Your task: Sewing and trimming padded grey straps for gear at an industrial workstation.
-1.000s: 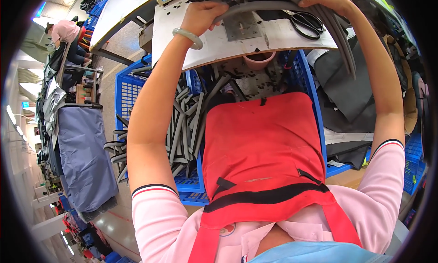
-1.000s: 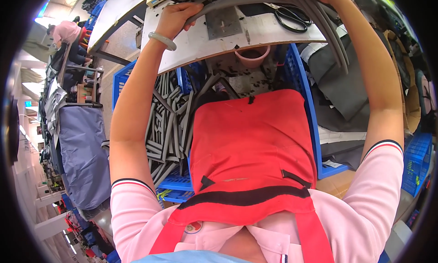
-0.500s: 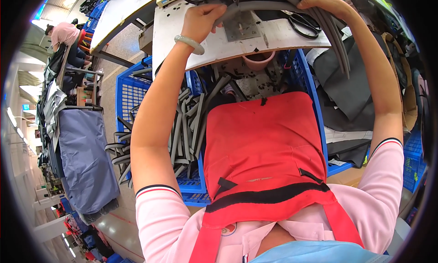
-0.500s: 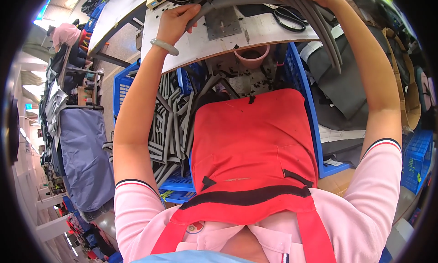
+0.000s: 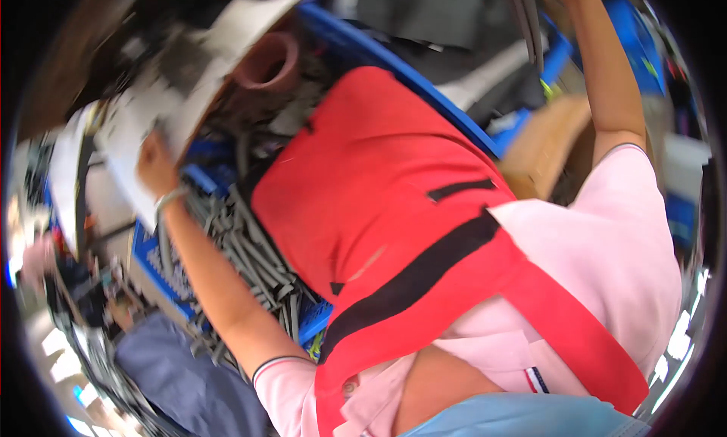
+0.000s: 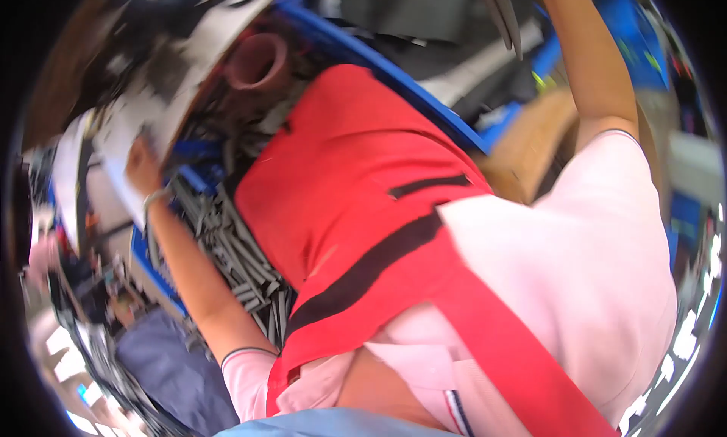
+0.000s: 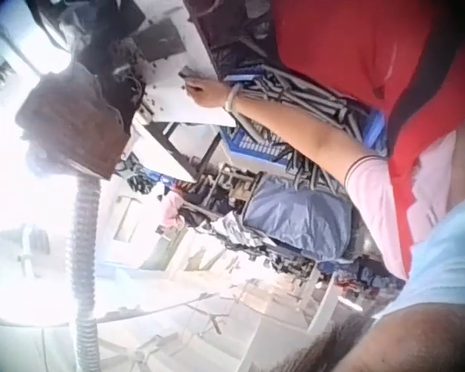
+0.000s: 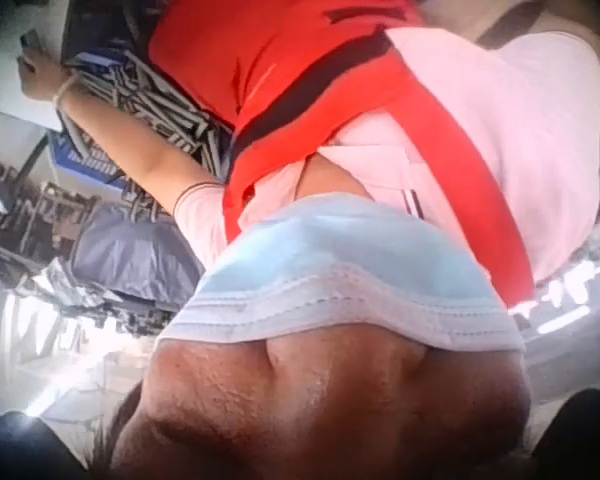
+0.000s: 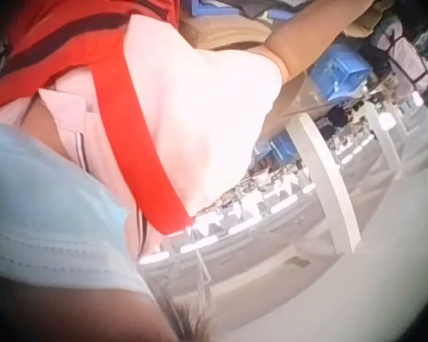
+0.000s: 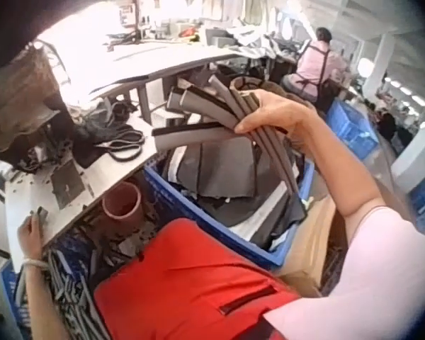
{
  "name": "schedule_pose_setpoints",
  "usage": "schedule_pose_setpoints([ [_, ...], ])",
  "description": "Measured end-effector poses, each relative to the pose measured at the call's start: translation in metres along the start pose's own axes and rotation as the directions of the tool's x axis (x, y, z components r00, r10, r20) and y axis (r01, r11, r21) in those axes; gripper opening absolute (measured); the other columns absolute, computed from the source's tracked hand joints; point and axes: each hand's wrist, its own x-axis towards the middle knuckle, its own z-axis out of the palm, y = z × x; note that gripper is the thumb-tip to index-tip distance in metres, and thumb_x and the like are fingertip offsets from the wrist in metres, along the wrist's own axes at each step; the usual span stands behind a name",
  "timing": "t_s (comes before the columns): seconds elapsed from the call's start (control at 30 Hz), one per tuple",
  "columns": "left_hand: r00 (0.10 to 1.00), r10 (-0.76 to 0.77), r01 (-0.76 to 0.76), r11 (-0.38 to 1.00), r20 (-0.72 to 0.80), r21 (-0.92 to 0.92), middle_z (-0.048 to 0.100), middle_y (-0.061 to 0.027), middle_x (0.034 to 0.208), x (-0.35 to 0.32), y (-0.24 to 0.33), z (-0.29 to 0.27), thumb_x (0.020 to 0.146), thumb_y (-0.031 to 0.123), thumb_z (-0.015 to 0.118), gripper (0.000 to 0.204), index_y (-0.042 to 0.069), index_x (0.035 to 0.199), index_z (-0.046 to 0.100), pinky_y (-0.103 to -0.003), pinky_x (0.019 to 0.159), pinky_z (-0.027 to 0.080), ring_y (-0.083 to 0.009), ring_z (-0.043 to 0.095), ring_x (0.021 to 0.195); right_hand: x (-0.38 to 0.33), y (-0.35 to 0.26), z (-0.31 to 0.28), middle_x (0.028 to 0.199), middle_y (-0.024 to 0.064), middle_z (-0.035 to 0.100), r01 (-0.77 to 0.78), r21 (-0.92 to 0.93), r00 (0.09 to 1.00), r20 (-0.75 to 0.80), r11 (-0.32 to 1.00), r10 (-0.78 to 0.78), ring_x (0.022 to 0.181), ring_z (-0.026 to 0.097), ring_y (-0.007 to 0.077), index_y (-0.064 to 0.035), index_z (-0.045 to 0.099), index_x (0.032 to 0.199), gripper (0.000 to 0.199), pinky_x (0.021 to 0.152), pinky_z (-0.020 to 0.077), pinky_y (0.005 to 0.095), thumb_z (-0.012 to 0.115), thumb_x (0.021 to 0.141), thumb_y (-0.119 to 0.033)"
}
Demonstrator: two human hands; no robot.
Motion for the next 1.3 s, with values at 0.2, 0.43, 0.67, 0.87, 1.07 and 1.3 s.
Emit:
schedule_pose_setpoints([
  [0.2,0.999,0.033,-0.036,0.975,0.019,0.220,0.071,-0.0134,0.089,-0.004,0.021,-0.008,0.094,0.046,0.050,0.048,0.005,0.107,0.070,-0.039,0.071,0.052,-0.0283,0.068,0.081,-0.284,0.153,-0.157,0.088,0.0015,0.065,-0.498,0.248,0.755,-0.347,0.831,0.556,0.076,0.061,0.0092,-0.0029,0.063,0.106,0.038,0.072,0.0505,0.0243,0.075,0.076,-0.024],
  [0.43,0.987,0.152,-0.124,0.917,-0.046,0.379,0.070,-0.0159,0.095,-0.008,0.034,-0.005,0.093,0.050,0.046,0.052,0.006,0.107,0.069,-0.042,0.075,0.052,-0.0334,0.067,0.086,-0.473,0.368,0.003,0.100,0.0105,0.066,-0.227,0.893,0.063,-0.385,0.389,0.921,0.089,0.064,0.0197,-0.0003,0.062,0.108,0.047,0.079,0.0516,0.0339,0.081,0.072,-0.024],
  [0.67,0.998,0.057,-0.054,0.940,0.002,0.337,0.070,-0.0151,0.084,0.000,0.024,-0.009,0.092,0.048,0.050,0.052,0.002,0.105,0.069,-0.040,0.067,0.050,-0.0285,0.067,0.074,-0.418,0.410,0.025,0.128,0.0179,0.056,-0.713,0.524,-0.107,-0.738,0.466,0.666,0.118,0.054,0.0278,-0.0027,0.052,0.130,0.065,0.097,0.0428,0.0368,0.077,0.072,-0.020],
  [0.87,0.960,-0.124,0.158,0.980,0.251,-0.119,0.067,-0.0038,0.084,-0.039,0.076,-0.006,0.091,0.030,0.063,0.033,0.002,0.107,0.068,-0.022,0.055,0.046,-0.0096,0.059,0.066,-0.285,0.290,-0.081,0.086,-0.0020,0.062,-0.208,0.212,0.352,-0.895,0.955,0.276,0.079,0.056,0.0052,-0.0061,0.060,0.119,0.037,0.071,0.0444,0.0222,0.067,0.084,-0.015],
  [1.07,0.952,0.217,-0.032,0.774,0.216,-0.632,0.068,-0.0048,0.074,-0.156,0.238,0.048,0.086,0.009,0.064,0.013,0.000,0.095,0.070,-0.023,0.061,0.049,-0.0089,0.060,0.066,-0.103,0.121,0.117,0.081,-0.0001,0.061,0.270,0.112,0.956,-0.148,0.956,-0.253,0.072,0.055,0.0053,-0.0128,0.058,0.121,0.038,0.067,0.0462,0.0224,0.067,0.084,-0.012],
  [1.3,0.851,0.489,-0.368,0.815,0.192,-0.447,0.067,-0.0110,0.083,-0.213,0.265,0.032,0.081,0.020,0.066,0.016,0.007,0.089,0.069,-0.038,0.075,0.045,-0.0274,0.063,0.078,-0.100,0.040,0.329,0.088,0.0024,0.061,0.378,0.485,0.865,0.118,0.789,-0.487,0.080,0.058,0.0134,-0.0061,0.052,0.123,0.029,0.073,0.0465,0.0258,0.052,0.097,-0.020],
])
